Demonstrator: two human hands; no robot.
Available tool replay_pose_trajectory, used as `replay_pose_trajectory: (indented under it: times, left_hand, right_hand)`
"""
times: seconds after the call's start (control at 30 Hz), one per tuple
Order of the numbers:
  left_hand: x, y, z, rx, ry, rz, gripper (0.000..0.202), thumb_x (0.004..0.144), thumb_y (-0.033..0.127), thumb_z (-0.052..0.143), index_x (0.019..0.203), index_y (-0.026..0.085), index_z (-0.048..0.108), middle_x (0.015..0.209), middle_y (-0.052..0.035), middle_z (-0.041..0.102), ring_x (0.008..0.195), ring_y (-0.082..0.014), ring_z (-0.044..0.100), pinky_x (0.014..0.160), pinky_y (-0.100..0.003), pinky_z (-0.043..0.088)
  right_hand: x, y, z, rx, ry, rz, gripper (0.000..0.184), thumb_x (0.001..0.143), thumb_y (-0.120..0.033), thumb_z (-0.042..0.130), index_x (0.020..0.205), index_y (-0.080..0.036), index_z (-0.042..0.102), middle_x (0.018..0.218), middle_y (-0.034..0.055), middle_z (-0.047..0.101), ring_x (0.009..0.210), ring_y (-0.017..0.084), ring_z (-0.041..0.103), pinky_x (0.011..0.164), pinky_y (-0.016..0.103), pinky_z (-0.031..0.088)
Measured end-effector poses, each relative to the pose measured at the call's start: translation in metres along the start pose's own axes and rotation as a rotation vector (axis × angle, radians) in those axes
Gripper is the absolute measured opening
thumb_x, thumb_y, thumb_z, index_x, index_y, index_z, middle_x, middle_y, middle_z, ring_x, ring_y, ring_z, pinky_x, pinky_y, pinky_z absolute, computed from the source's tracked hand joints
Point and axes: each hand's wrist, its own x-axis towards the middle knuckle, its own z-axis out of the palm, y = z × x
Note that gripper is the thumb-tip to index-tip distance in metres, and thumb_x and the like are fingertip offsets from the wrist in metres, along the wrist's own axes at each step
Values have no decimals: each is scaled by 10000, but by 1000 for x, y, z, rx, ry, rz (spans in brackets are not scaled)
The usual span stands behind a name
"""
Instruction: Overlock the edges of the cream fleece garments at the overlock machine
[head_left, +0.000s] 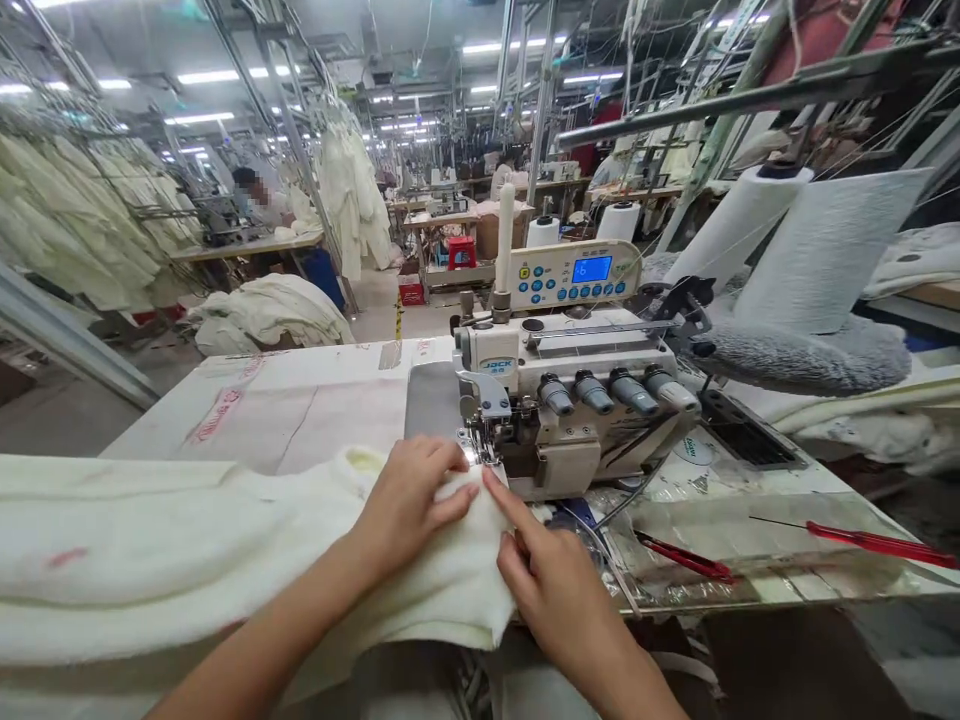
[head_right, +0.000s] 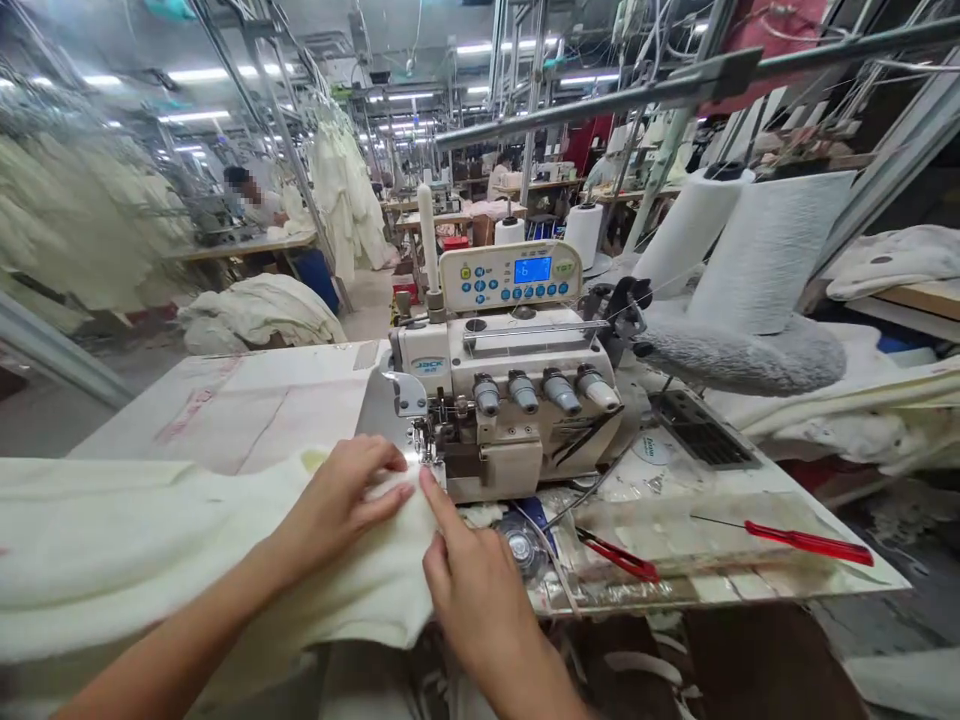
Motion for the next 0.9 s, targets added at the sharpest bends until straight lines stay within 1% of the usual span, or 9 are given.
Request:
replay_pose_trajectory:
  times: [0.1,0.27,0.33,0.43,0.5,0.67,0.77,0.9]
  left_hand:
    - [7,1,1,-88,-3,-20,79,843,233,535,790,191,493,808,-3,574,787,-180,518,713,-311,362]
    - [20,1,3,-122,-7,-41,83,800,178,532,736,187,480,761,1,568,750,-176,511,671,-294,354]
    - [22,0,2,-130,-13,-45,81,793,182,534,730,188,484,754,3,569,740,-175,511,663,-292,351]
    - [23,0,1,-134,-17,-47,88,792,190,531,718,186,486,747,1,566,731,-174,509,662,-291,350]
    - [22,-1,1,-134,-21,-40,100,807,208,522,715,186,488,752,-4,565,741,-177,506,669,-294,352]
    - [18,-1,-1,-155,-47,-33,153,876,274,468,761,189,522,787,-12,573,773,-179,501,696,-302,355]
    - [18,1,-1,-126,-34,-41,144,866,243,470,743,182,513,776,-10,574,760,-177,496,701,-307,347]
    - [20,3,0,-80,-29,-43,133,836,213,476,710,177,497,746,-9,566,736,-177,492,692,-308,338]
  right_hand:
    - [-1,1,4,-7,39,2,546,860,-174,323,1403,-197,377,507,-26,550,397,131,419,446,213,318]
    - [-1,4,10,149,160,41,507,895,-236,339,1385,-123,405,530,-5,563,422,123,445,412,206,296]
    - [-1,4,11,223,171,60,501,891,-243,356,1374,-128,418,535,-9,556,434,120,453,389,197,276]
    - [-1,4,10,284,176,49,455,891,-243,363,1321,-160,489,616,12,607,454,107,457,377,188,268]
    - [-1,5,10,278,172,26,439,897,-244,355,1295,-170,526,666,27,639,451,99,441,374,188,265]
    - [0,6,7,202,139,16,468,882,-218,336,1305,-141,521,608,23,629,404,97,376,370,203,254]
    - [0,4,4,174,123,16,477,873,-200,329,1308,-142,517,574,12,619,401,102,380,394,203,290]
    - [-1,0,1,139,136,11,487,863,-189,335,1318,-151,505,549,4,612,406,108,407,423,203,314]
